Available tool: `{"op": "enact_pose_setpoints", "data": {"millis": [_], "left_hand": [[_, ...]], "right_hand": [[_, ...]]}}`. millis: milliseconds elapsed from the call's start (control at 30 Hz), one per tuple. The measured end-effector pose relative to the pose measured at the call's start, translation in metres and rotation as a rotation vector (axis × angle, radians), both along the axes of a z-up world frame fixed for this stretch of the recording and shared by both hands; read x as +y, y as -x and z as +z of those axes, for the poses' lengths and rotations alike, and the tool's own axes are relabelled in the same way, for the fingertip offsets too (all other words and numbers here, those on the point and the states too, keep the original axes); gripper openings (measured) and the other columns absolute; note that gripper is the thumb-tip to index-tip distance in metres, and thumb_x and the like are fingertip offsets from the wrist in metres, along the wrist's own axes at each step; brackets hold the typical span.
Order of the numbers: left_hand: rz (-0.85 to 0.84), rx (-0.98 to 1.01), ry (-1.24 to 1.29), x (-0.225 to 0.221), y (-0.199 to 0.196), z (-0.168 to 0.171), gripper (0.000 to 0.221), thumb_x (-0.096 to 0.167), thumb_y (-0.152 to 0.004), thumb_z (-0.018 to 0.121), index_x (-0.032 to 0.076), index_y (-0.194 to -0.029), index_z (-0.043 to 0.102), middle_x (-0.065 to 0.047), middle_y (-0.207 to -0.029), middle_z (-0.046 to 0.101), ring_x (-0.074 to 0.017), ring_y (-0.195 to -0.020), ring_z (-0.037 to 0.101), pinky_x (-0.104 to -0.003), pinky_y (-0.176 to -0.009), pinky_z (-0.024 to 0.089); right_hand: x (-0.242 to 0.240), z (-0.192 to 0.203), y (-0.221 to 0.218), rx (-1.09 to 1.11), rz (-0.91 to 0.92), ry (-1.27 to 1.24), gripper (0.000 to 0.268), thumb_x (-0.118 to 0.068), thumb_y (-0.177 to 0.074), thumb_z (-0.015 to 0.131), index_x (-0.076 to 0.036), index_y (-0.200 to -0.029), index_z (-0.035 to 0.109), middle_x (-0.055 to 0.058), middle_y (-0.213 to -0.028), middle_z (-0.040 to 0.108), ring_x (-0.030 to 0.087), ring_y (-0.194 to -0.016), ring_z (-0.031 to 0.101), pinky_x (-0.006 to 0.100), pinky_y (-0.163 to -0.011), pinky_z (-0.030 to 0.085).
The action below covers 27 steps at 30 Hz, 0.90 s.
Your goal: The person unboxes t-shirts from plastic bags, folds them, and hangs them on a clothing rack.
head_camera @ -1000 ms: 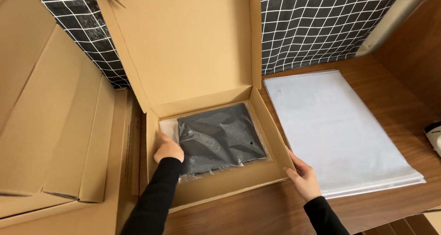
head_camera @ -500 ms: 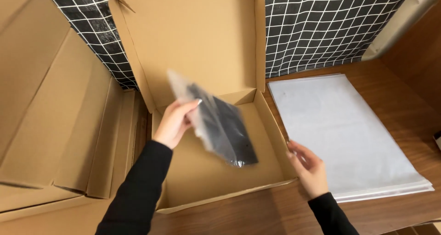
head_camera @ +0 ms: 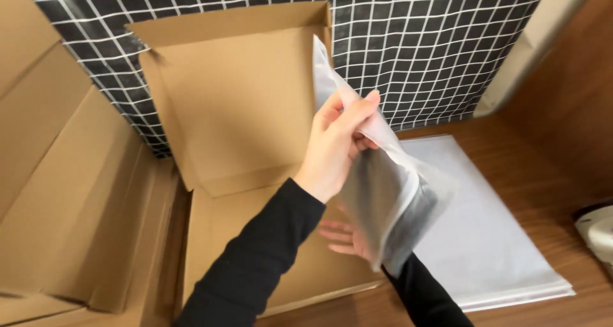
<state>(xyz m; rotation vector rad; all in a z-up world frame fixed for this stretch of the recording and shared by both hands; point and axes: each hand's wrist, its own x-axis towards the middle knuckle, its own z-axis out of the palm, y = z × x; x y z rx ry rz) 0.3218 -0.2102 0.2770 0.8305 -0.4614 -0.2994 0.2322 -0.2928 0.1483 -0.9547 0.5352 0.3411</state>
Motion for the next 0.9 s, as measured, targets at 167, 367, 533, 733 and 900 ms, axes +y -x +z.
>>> {"op": "enact_pose_setpoints", "data": {"millis": [167, 367, 533, 733, 900], "left_hand": [[-0.063, 0.027, 0.006, -0.036, 0.022, -0.006, 0.029, 0.027, -0.094, 0.085, 0.011, -0.085, 0.062, -0.004, -0.070, 0.068, -0.0145, -0.063, 0.075, -0.024, -0.057, 0.062], [-0.100, -0.006, -0.258, -0.040, 0.043, -0.056, 0.028, 0.022, -0.097, 0.081, 0.011, -0.085, 0.059, -0.005, -0.061, 0.061, -0.0128, -0.048, 0.063, -0.024, -0.047, 0.052], [-0.161, -0.148, -0.744, -0.046, 0.086, -0.116, 0.042, 0.015, -0.102, 0.074, 0.016, -0.083, 0.037, -0.003, -0.052, 0.055, -0.0123, -0.041, 0.050, -0.028, -0.045, 0.040], [0.013, -0.113, -1.186, -0.088, 0.128, -0.193, 0.043, 0.026, -0.100, 0.076, 0.017, -0.081, 0.038, 0.001, -0.052, 0.062, -0.0122, -0.042, 0.062, -0.027, -0.057, 0.051], [0.113, -0.282, -1.482, -0.112, 0.136, -0.248, 0.035, 0.032, -0.106, 0.072, 0.016, -0.091, 0.045, 0.000, -0.058, 0.060, -0.0228, -0.044, 0.066, -0.041, -0.060, 0.050]], "right_hand": [[-0.117, -0.095, -0.001, -0.094, -0.171, -0.155, 0.063, -0.027, -0.097, 0.068, -0.014, -0.157, 0.056, 0.024, -0.135, 0.068, 0.040, -0.120, 0.069, 0.060, -0.100, 0.057], [-0.307, -0.179, 0.078, -0.112, -0.471, 0.236, 0.051, -0.030, -0.095, 0.079, -0.007, -0.140, 0.071, 0.025, -0.122, 0.072, 0.038, -0.101, 0.069, 0.058, -0.090, 0.059], [-0.347, -0.090, 0.142, -0.026, -0.463, 0.420, 0.038, -0.009, -0.094, 0.071, -0.003, -0.132, 0.068, 0.020, -0.118, 0.075, 0.032, -0.097, 0.070, 0.042, -0.086, 0.056], [-0.380, -0.082, 0.163, 0.124, -0.340, 0.512, 0.031, -0.009, -0.098, 0.072, -0.004, -0.128, 0.068, 0.022, -0.113, 0.073, 0.038, -0.097, 0.068, 0.049, -0.088, 0.053], [-0.400, -0.113, 0.162, 0.091, -0.300, 0.502, 0.030, -0.006, -0.096, 0.073, -0.003, -0.126, 0.069, 0.022, -0.114, 0.075, 0.037, -0.099, 0.070, 0.047, -0.088, 0.053]]}}
